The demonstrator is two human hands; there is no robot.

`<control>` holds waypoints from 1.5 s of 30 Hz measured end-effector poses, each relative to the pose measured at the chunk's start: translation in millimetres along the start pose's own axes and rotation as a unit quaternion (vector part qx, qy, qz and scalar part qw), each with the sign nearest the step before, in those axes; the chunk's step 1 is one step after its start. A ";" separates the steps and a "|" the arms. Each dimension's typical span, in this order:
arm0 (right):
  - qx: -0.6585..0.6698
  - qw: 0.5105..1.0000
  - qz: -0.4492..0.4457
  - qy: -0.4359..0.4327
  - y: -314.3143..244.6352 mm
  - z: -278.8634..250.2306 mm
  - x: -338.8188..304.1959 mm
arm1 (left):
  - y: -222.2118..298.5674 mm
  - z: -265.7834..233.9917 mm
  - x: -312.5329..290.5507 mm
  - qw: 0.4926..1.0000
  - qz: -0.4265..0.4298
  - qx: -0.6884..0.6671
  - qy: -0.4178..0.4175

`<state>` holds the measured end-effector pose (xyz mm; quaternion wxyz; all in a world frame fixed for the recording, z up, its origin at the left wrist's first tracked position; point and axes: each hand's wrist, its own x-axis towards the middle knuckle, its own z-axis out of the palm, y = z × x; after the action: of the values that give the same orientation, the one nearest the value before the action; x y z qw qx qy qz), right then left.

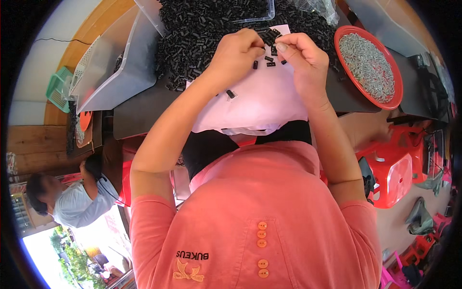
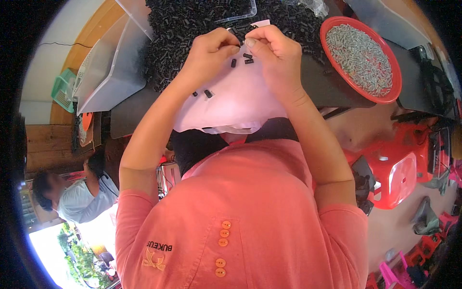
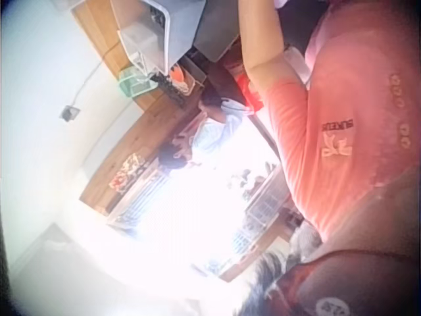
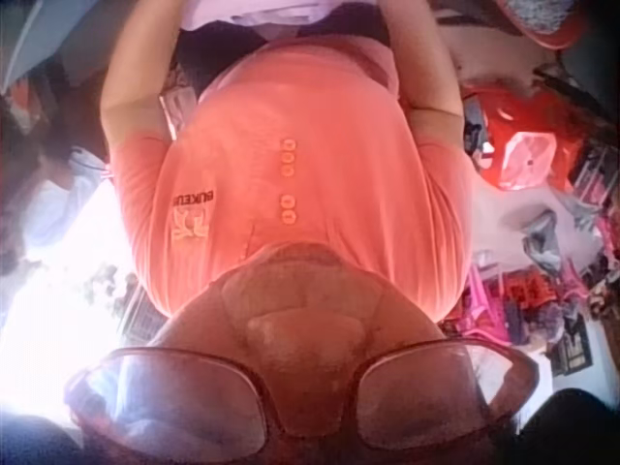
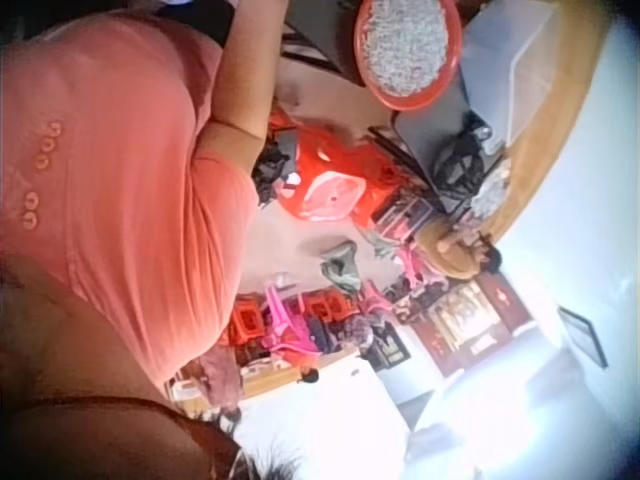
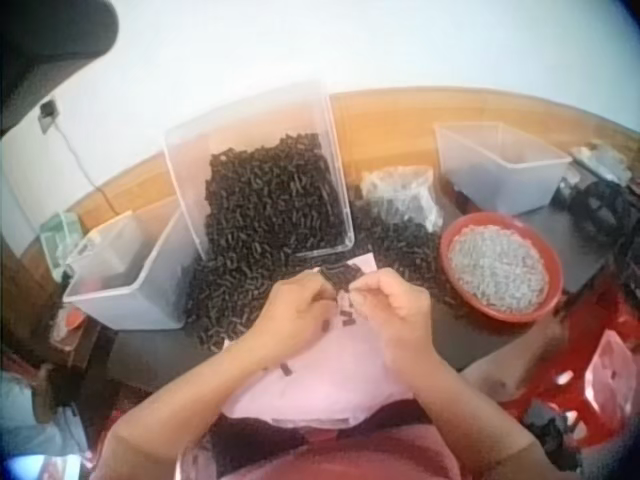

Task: Inspecting and sorting small black plastic components at an assembly workbench.

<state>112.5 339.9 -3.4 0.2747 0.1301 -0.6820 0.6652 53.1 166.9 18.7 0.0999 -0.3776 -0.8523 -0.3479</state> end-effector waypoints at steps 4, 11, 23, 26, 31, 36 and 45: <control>-0.055 0.998 -0.008 -0.039 -7.1 5.1 -1.0 | 31.1 -17.8 -20.7 0.907 -0.240 -0.345 0.008; -0.085 0.989 -0.074 -0.093 -12.8 15.9 -4.4 | 42.6 -22.8 -45.1 0.838 -0.257 -0.476 0.066; -0.201 0.937 -0.218 -0.186 -35.4 24.2 -4.1 | 46.1 -28.4 -71.4 0.814 -0.270 -0.510 0.071; -0.231 0.916 -0.266 -0.190 -41.3 32.9 -14.8 | 43.4 -31.6 -79.5 0.807 -0.269 -0.516 0.097; -0.274 0.902 -0.295 -0.158 -36.2 16.0 -9.0 | 27.9 -42.7 -99.7 0.777 -0.256 -0.548 0.175; -0.191 0.978 -0.044 -0.068 -33.6 -13.7 11.0 | 14.4 -51.6 -119.7 0.768 -0.259 -0.543 0.218; -0.302 0.927 -0.086 -0.207 -21.9 14.7 27.9 | 8.1 -42.1 -129.3 0.782 -0.255 -0.521 0.230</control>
<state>98.7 329.0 30.8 0.2097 0.2342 -0.8783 0.3602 144.8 68.3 -2.0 -0.0109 -0.0498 -0.5582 -0.8281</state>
